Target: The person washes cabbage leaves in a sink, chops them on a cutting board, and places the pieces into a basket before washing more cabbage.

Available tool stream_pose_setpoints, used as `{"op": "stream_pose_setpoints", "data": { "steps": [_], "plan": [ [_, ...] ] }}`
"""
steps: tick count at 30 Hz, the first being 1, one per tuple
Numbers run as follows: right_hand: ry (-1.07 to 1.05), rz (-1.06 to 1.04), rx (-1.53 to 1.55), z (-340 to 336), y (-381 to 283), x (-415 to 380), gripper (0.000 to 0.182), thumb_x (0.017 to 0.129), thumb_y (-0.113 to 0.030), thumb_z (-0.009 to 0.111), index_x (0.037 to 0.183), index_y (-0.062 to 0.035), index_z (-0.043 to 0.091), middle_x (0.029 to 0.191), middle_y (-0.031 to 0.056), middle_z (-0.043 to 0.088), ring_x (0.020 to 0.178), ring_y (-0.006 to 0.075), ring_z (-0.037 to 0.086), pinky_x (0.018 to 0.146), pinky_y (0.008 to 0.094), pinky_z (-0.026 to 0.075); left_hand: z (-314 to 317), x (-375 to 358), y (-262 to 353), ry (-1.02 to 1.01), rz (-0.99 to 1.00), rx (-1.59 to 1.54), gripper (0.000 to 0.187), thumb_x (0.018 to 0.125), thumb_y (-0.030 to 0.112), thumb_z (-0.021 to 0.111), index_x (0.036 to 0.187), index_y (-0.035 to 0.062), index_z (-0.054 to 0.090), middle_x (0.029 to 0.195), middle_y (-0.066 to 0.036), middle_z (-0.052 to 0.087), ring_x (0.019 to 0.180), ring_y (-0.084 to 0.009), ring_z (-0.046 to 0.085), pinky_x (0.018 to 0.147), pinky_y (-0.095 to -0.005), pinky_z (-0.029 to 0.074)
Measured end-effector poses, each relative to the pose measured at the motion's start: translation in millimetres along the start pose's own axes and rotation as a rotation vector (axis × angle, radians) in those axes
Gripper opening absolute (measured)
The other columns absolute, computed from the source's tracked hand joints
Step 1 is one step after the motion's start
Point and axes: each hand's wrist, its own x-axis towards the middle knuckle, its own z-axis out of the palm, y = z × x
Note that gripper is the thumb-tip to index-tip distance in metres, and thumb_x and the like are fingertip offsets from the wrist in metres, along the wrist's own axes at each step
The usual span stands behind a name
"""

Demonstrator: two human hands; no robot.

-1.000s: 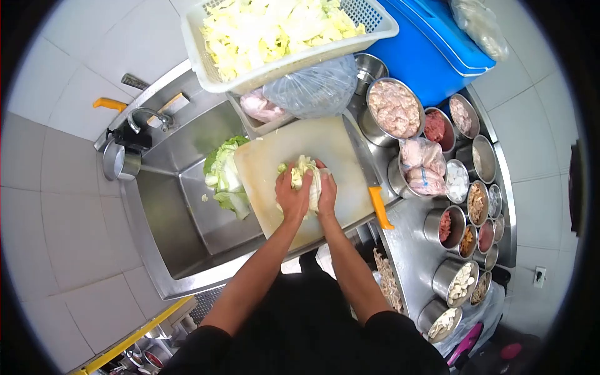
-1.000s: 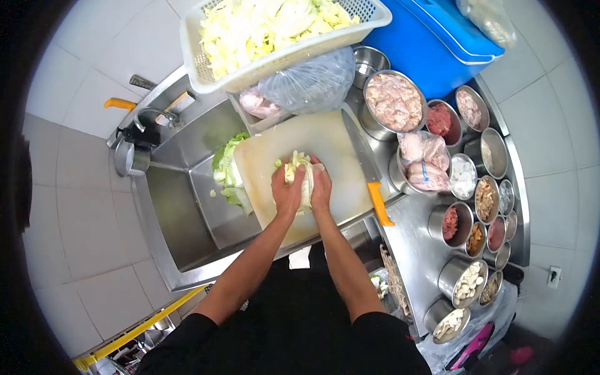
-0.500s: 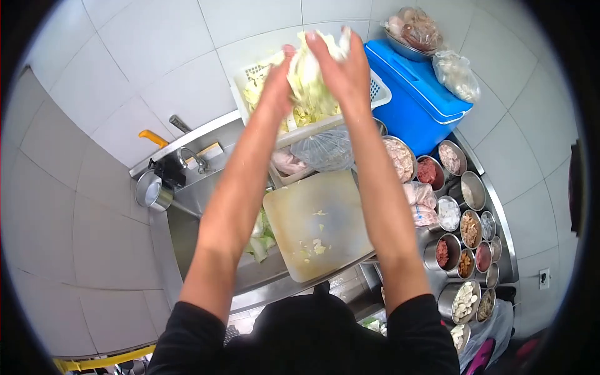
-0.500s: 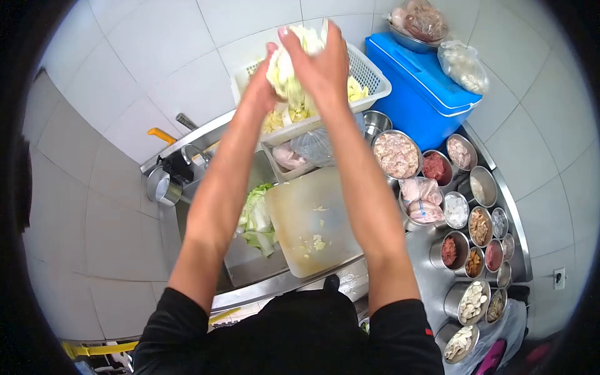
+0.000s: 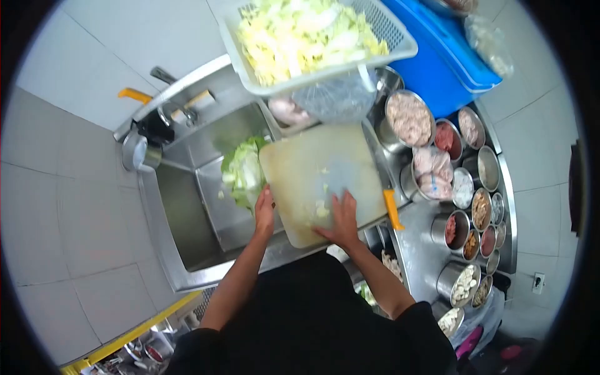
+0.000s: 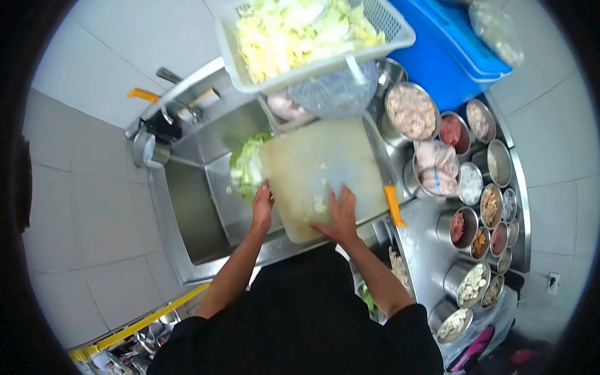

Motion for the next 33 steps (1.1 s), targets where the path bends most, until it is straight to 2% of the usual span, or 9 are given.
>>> {"op": "stream_pose_setpoints", "data": {
  "steps": [8,11,13,18,20,22,25,26,33],
  "plan": [
    [0.194,-0.062,-0.006,106.5,-11.8,76.3,0.058,0.083,-0.028,0.061,0.128,0.0042,0.043,0.134,0.0261,0.040,0.126,0.0402,0.035,0.105,0.0477,0.027,11.5,-2.0,-3.2,-0.117,-0.128,-0.578,0.050,0.100,0.030,0.030,0.142,0.0048,0.023,0.133,-0.012,0.044,0.122,-0.0224,0.042,0.103,-0.0350,0.034],
    [0.167,-0.250,0.588,171.5,-61.8,69.9,0.026,0.085,-0.016,0.058,0.106,-0.0016,0.063,0.114,0.0191,0.059,0.108,0.0350,0.054,0.095,0.0414,0.041,-39.8,60.6,-120.6,-0.683,0.166,-1.165,0.050,0.099,0.031,0.030,0.141,0.0040,0.025,0.134,-0.013,0.043,0.126,-0.0248,0.038,0.106,-0.0367,0.031],
    [0.044,0.147,0.973,165.3,-103.7,66.4,0.020,0.088,-0.012,0.055,0.103,-0.0031,0.064,0.104,0.0167,0.063,0.097,0.0325,0.060,0.087,0.0387,0.045,-19.9,17.6,-37.4,0.021,-0.120,-0.811,0.048,0.097,0.029,0.033,0.137,0.0015,0.031,0.136,-0.016,0.040,0.127,-0.0283,0.037,0.107,-0.0390,0.030],
    [0.320,-0.086,1.170,5.8,-175.4,143.2,0.018,0.089,-0.013,0.054,0.098,-0.0003,0.064,0.096,0.0166,0.065,0.093,0.0279,0.062,0.082,0.0335,0.046,39.9,-49.2,196.3,-0.225,0.210,-0.660,0.052,0.096,0.028,0.030,0.140,0.0005,0.027,0.144,-0.018,0.031,0.131,-0.0297,0.034,0.109,-0.0405,0.028],
    [0.735,-0.614,0.906,-83.2,-186.2,212.5,0.015,0.087,-0.012,0.053,0.092,0.0000,0.061,0.089,0.0175,0.064,0.079,0.0268,0.064,0.068,0.0338,0.048,83.7,-41.2,291.0,-0.349,0.565,-0.467,0.047,0.094,0.027,0.038,0.133,-0.0005,0.037,0.131,-0.016,0.045,0.118,-0.0248,0.045,0.099,-0.0344,0.036],
    [0.785,-0.539,0.740,-137.8,-181.7,284.5,0.015,0.083,-0.011,0.054,0.091,-0.0002,0.062,0.090,0.0157,0.064,0.077,0.0308,0.063,0.066,0.0348,0.049,124.3,13.4,372.4,-0.473,0.994,-0.256,0.042,0.092,0.027,0.047,0.124,-0.0012,0.051,0.115,-0.013,0.060,0.101,-0.0172,0.057,0.087,-0.0273,0.044],
    [0.620,-0.556,0.380,-158.5,-99.4,384.7,0.029,0.081,-0.033,0.060,0.094,-0.0090,0.069,0.100,0.0255,0.064,0.096,0.0343,0.061,0.087,0.0452,0.046,137.4,80.4,421.9,0.301,0.961,0.600,0.056,0.071,0.025,0.068,0.115,-0.0059,0.051,0.111,-0.029,0.057,0.109,-0.0399,0.053,0.094,-0.0402,0.043],
    [0.800,-0.648,0.274,-178.1,-94.7,372.5,0.022,0.081,-0.021,0.059,0.095,-0.0052,0.066,0.094,0.0199,0.065,0.087,0.0327,0.063,0.078,0.0397,0.048,128.5,61.6,435.6,0.306,1.001,0.490,0.047,0.079,0.025,0.063,0.116,-0.0035,0.054,0.109,-0.020,0.060,0.102,-0.0284,0.055,0.088,-0.0334,0.044],
    [0.367,0.152,-0.034,-23.8,26.9,135.1,0.013,0.080,-0.010,0.058,0.090,-0.0022,0.061,0.082,0.0165,0.064,0.078,0.0321,0.062,0.072,0.0419,0.049,-24.5,-25.1,211.7,0.072,0.290,0.050,0.023,0.089,0.030,0.060,0.096,0.0083,0.063,0.076,0.005,0.054,0.070,-0.0078,0.047,0.069,-0.0224,0.042]
  ]
}}
